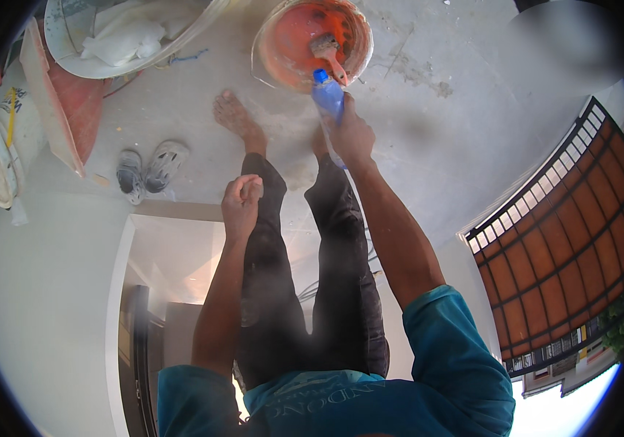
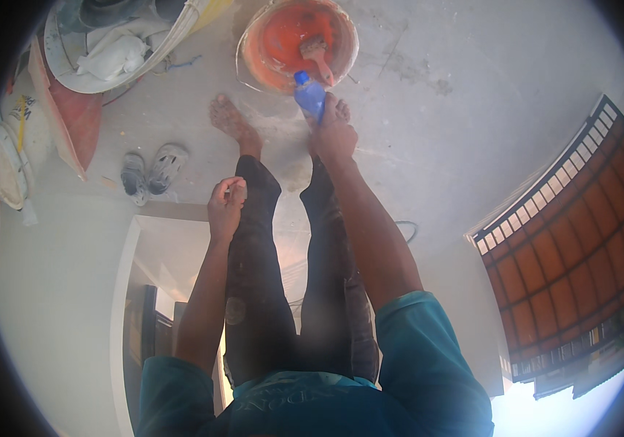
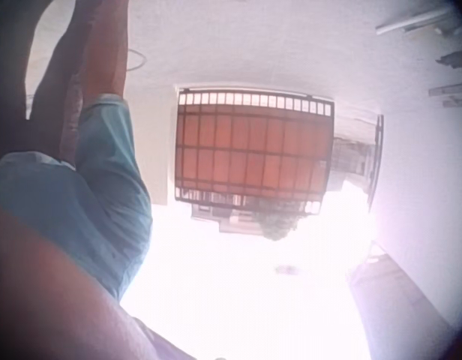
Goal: The person walks from outside into a room, picks up a bottle and pours liquid into a bucket, then carries the bucket into another room. The person then picks up a wooden frame and carries it across the room.
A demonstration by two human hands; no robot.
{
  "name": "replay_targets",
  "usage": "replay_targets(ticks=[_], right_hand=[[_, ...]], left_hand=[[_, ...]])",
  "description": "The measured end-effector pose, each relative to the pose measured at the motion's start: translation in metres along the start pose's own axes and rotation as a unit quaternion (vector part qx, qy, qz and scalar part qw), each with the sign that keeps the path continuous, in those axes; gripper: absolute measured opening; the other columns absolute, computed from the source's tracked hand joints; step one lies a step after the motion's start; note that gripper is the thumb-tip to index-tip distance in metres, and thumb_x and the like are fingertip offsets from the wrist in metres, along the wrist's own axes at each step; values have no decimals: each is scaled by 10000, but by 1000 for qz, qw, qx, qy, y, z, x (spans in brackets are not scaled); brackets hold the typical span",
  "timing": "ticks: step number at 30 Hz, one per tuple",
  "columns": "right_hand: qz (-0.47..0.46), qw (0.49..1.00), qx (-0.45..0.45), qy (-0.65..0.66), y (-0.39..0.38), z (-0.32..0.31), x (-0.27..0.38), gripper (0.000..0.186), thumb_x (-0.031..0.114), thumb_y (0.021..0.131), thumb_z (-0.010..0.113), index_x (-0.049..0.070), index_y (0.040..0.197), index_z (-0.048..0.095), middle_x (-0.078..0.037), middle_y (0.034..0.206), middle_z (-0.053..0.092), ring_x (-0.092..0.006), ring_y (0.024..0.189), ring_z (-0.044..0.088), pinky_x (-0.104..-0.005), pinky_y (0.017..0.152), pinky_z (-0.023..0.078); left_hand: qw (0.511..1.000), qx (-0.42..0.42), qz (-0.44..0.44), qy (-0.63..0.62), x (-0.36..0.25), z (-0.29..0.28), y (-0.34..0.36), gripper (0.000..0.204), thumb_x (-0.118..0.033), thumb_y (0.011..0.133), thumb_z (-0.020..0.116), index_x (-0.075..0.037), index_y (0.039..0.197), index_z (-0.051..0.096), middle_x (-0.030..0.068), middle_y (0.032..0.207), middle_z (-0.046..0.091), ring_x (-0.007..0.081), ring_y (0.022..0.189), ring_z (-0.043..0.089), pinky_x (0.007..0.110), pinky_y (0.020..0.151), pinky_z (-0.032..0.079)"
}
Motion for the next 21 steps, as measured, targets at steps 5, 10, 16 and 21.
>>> replay_targets(ticks=[5, 10, 16, 21], right_hand=[[-43, 995, -65, -66, 3, -3, 7, 639, 396, 872, 611, 130, 1389, 344, -216, 889, 691, -428, 815, 669, -524, 708, 503], [-40, 995, -50, -82, 7, 0, 6, 675, 415, 866, 604, 95, 1405, 353, -234, 919, 686, -431, 845, 669, -522, 732, 511], [-11, 997, -8, -75, 9, 0, 4, 722, 460, 853, 597, 81, 1416, 350, -247, 949, 682, -429, 876, 669, -514, 758, 518], [-1, 997, 5, -76, 9, -4, 5, 734, 467, 840, 605, 91, 1418, 355, -248, 963, 682, -427, 892, 670, -509, 775, 523]], left_hand=[[1000, 17, 5, -4, -7, 6, 1, 321, -360, 917, 648, -75, 1058, 688, 96, 995, 643, 222, 909, 604, 330, 817, 478], [1000, 21, 5, -3, -15, 6, 2, 319, -359, 918, 649, -74, 1056, 688, 89, 996, 642, 210, 896, 604, 311, 798, 480], [999, 27, -11, -20, -12, 3, 2, 313, -348, 912, 655, -76, 1063, 687, 80, 1007, 640, 185, 871, 593, 302, 782, 478], [1000, 20, -11, -16, -10, 1, 4, 313, -347, 909, 654, -77, 1063, 688, 87, 1015, 639, 194, 875, 591, 304, 803, 476]])
Point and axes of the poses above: each hand's wrist, its own y-axis towards the middle knuckle, its own z-axis out of the palm, x = y × z, the point moved 6 cm from there along y, towards the middle knuckle
